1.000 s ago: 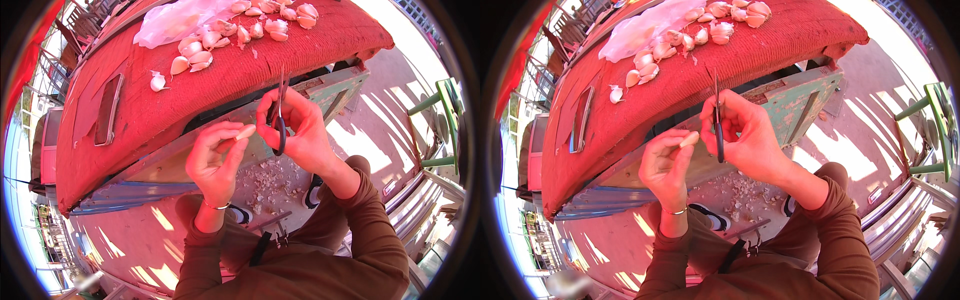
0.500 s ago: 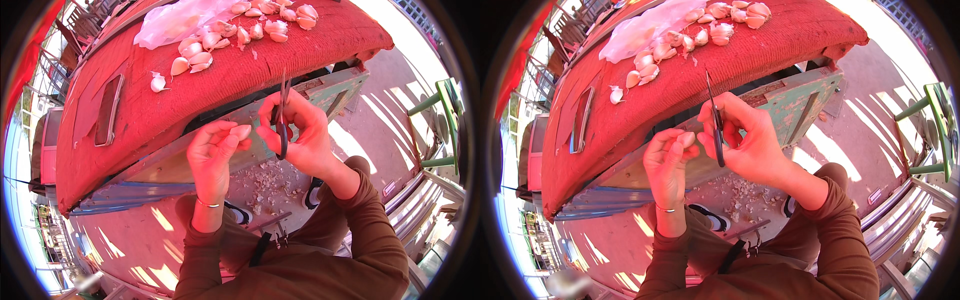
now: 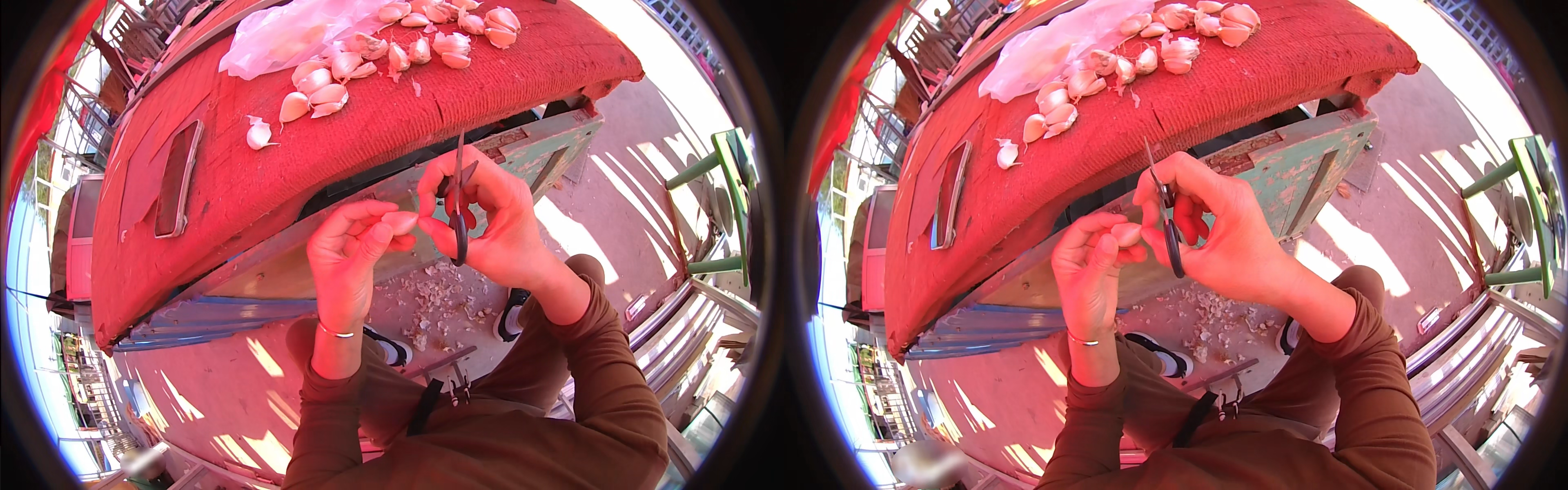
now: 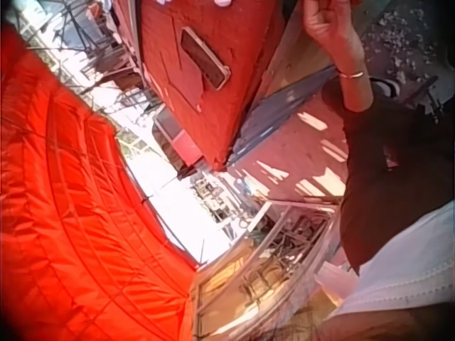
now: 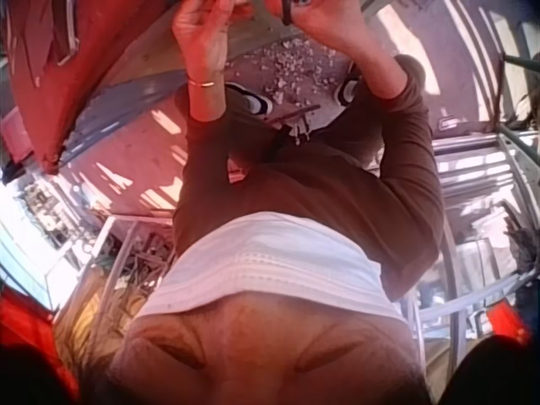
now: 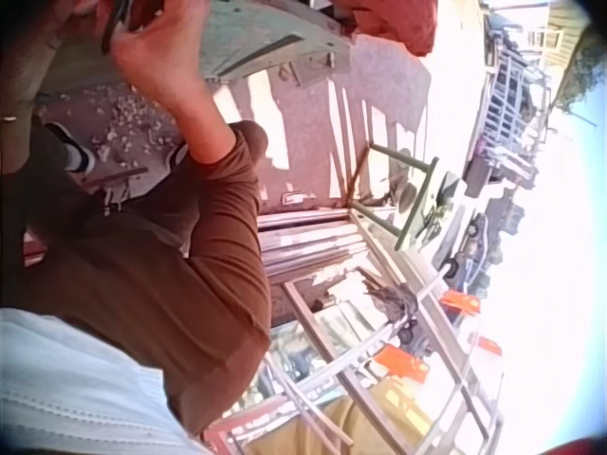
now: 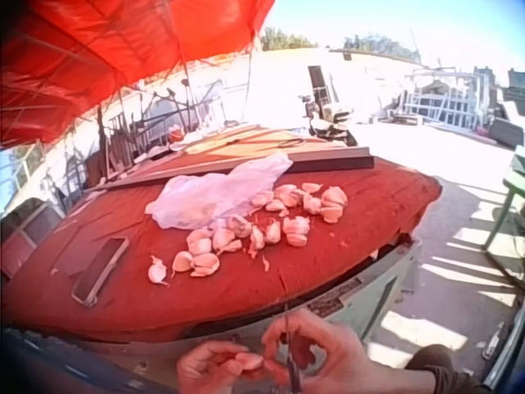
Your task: The person peels garlic cloves by hand and uses scissors to trim the ends. They handle each clove individually, removing the outer skin and placing the peeled cloves on a red cloth-covered surface. The process is repetitive and focused on preparing the garlic for further use.
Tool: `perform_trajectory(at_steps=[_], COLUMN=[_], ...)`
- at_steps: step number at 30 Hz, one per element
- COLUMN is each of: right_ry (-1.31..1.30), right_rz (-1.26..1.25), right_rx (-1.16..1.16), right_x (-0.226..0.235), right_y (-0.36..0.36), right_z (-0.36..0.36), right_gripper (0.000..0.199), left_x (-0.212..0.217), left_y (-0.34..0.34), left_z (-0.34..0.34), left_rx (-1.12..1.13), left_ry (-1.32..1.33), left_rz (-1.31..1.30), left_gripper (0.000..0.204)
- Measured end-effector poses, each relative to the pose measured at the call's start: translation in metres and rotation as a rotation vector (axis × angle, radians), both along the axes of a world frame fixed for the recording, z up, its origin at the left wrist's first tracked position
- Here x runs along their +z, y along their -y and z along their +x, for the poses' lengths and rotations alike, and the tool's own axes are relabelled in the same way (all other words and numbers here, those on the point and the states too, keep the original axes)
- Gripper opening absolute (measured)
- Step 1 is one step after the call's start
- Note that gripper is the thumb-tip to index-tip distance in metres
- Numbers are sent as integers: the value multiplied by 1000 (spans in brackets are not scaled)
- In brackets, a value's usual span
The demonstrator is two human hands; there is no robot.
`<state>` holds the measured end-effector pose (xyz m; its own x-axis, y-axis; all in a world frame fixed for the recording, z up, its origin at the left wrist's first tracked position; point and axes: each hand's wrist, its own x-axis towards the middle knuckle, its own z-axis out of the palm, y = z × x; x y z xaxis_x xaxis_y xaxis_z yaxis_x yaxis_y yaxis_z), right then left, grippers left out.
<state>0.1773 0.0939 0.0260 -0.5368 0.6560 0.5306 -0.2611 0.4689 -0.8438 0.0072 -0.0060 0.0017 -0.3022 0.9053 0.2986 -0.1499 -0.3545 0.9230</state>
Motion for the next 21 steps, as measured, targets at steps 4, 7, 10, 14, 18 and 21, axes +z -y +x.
perform_trajectory(at_steps=[4, 7, 10, 14, 18, 21], right_ry=[0, 3, 19, 94, 44, 24], right_rz=[-17, -27, -45, -57, -34, -26], right_rx=[9, 23, 50, 84, 72, 67], right_x=[-1, -1, 1, 4, 3, 3], right_y=[-1, -2, -1, -3, -2, -2], right_z=[1, 0, 1, 7, 4, 3], right_gripper=[31, 31, 30, 33, 30, 29], left_x=[-1, -1, -2, -2, -3, -2], left_y=[-1, -1, 0, 0, 0, 1], left_z=[-5, -5, -7, -9, -10, -11], left_rx=[-27, -28, -51, -72, -77, -83], left_ry=[24, 27, 28, 37, 34, 34], left_rz=[-2, 6, 11, 1, -11, -24], left_gripper=[25, 26, 26, 26, 25, 25])
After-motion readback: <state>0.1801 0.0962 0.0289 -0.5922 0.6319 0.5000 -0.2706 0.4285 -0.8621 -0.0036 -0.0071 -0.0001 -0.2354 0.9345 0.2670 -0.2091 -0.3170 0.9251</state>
